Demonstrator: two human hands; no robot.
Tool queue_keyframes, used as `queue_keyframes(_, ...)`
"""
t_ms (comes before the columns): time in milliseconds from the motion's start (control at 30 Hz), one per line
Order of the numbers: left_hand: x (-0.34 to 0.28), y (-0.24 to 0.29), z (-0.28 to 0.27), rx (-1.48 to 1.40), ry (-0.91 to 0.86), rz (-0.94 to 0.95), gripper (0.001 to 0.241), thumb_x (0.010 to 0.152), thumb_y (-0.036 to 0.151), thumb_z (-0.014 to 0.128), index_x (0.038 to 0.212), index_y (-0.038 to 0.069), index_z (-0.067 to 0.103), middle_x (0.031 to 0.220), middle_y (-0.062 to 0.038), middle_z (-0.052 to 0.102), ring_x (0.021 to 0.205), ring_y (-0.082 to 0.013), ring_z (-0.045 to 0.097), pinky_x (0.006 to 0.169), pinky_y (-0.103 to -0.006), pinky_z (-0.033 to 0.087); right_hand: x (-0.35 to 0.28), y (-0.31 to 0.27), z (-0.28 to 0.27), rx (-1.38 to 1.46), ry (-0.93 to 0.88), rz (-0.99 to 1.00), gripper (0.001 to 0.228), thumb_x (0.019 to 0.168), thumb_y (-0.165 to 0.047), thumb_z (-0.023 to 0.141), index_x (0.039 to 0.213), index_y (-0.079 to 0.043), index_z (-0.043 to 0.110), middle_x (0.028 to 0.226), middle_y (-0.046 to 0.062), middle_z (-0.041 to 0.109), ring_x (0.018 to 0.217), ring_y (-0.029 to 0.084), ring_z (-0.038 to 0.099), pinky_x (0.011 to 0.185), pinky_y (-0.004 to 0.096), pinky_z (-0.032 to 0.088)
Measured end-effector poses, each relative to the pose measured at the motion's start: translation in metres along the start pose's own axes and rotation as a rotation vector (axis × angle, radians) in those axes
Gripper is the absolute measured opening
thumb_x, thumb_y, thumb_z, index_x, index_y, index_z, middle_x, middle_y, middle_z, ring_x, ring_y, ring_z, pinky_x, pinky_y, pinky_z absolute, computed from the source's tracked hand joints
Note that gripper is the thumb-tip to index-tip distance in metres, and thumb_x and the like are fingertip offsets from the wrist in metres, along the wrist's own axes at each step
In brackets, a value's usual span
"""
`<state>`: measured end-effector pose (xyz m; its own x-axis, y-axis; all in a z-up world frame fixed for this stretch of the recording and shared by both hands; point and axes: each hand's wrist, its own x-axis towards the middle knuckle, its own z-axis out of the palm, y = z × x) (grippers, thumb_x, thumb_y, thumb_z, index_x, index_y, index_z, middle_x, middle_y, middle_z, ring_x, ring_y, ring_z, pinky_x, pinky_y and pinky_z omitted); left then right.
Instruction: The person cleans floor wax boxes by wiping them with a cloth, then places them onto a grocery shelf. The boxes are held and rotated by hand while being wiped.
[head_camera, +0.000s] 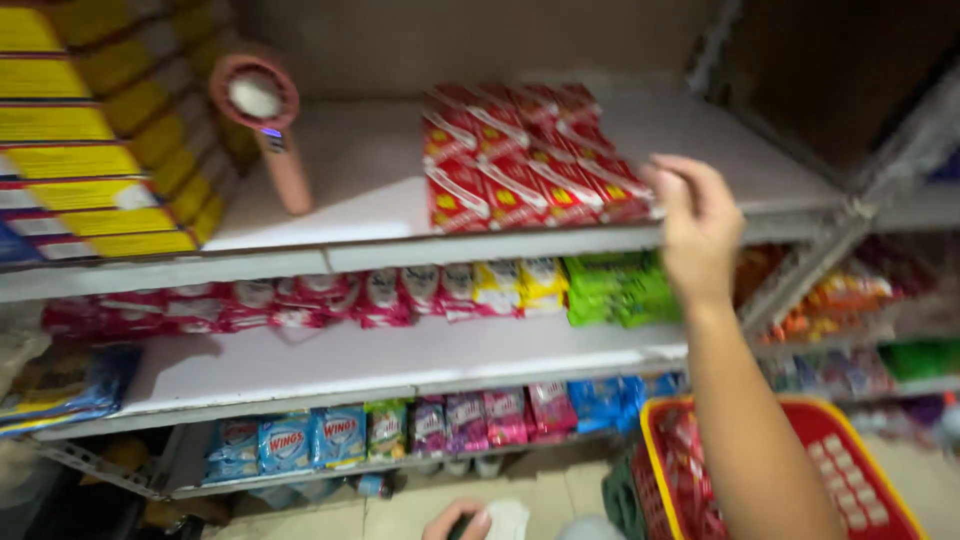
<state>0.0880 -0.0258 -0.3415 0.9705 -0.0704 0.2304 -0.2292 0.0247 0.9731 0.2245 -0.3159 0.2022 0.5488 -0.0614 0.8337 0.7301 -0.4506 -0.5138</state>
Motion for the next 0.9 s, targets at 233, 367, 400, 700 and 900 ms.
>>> queue_keyframes(233,0.051,0.153,0.060,0.077,-0.169,-0.197,0.030,0.091,0.027,0.072,0.108,0.003,0.075,0.100,-0.002,0.076,0.100,-0.0114,0.066,0.094,-0.0282,0.051,-0.206,0.167,-0.153,-0.165,0.336,0.364,0.014,0.112,-0.008,0.054,0.121,0.000,0.063,0.108,0.010,0.073,0.093,0.013,0.066,0.086,0.025,0.054)
queue_keyframes(367,0.078,0.183,0.119,0.104,-0.315,-0.100,0.028,0.098,0.026,0.068,0.107,0.001,0.073,0.098,-0.003,0.073,0.097,-0.0110,0.063,0.091,-0.0283,0.050,-0.317,0.239,-0.243,-0.492,0.239,0.757,0.022,0.097,-0.010,0.059,0.116,-0.005,0.069,0.105,0.012,0.072,0.097,0.022,0.070,0.083,0.035,0.057)
queue_keyframes(400,0.079,0.185,0.137,0.099,-0.356,-0.128,0.028,0.098,0.026,0.068,0.107,0.001,0.073,0.098,-0.003,0.073,0.097,-0.0110,0.063,0.091,-0.0283,0.050,-0.348,0.256,-0.261,-0.521,0.254,0.795,0.022,0.097,-0.010,0.059,0.116,-0.005,0.069,0.105,0.012,0.072,0.097,0.022,0.070,0.083,0.035,0.057)
queue_keyframes(700,0.119,0.167,0.293,-0.039,-0.573,-0.214,0.023,0.100,0.023,0.067,0.108,0.001,0.072,0.092,0.001,0.070,0.087,-0.0057,0.060,0.081,-0.0241,0.050,-0.453,0.318,-0.301,-0.733,-0.114,1.158,0.041,0.087,-0.020,0.072,0.123,-0.004,0.065,0.111,0.024,0.069,0.106,0.039,0.068,0.091,0.048,0.054)
queue_keyframes(900,0.113,0.141,0.349,-0.139,-0.642,-0.320,0.025,0.101,0.025,0.066,0.110,0.002,0.072,0.092,0.000,0.070,0.087,-0.0071,0.061,0.080,-0.0251,0.051,-0.419,0.315,-0.278,-1.003,-0.069,0.539,0.071,0.075,-0.031,0.087,0.131,0.002,0.061,0.120,0.030,0.066,0.111,0.049,0.059,0.096,0.057,0.048)
